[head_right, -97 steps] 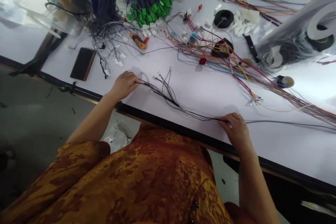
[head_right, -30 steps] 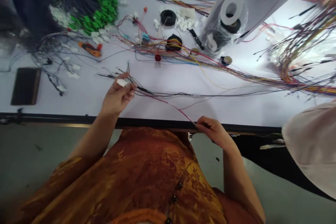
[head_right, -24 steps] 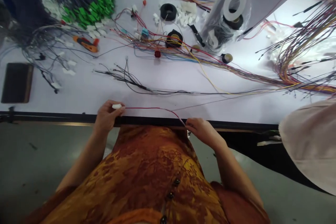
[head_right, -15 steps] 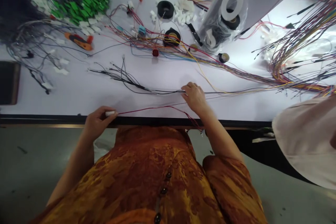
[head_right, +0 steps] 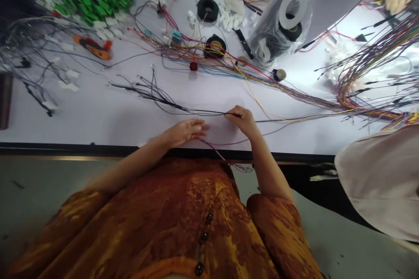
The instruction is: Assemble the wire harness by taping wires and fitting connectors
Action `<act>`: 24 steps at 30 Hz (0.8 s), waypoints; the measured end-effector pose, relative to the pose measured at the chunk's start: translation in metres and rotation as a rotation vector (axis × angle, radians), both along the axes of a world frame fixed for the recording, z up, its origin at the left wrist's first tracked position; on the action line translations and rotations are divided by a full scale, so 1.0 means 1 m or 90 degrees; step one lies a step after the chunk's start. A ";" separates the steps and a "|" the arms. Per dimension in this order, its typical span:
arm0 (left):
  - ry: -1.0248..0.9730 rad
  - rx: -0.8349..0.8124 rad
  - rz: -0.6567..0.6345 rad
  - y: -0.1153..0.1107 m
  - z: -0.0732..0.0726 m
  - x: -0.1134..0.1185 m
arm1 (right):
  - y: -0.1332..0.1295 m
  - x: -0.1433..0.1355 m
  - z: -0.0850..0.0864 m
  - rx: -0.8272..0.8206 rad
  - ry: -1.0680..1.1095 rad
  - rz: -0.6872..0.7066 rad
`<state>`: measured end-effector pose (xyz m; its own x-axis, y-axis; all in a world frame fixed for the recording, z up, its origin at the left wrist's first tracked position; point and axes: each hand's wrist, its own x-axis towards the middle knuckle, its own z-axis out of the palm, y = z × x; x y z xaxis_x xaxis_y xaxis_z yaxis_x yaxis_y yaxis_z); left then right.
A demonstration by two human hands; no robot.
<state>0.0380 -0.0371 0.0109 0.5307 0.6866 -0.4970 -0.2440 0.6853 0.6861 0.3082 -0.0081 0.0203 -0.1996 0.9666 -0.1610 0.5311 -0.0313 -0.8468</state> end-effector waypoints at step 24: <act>0.072 -0.102 0.155 0.016 0.004 0.060 | 0.011 0.002 0.007 -0.032 -0.117 0.140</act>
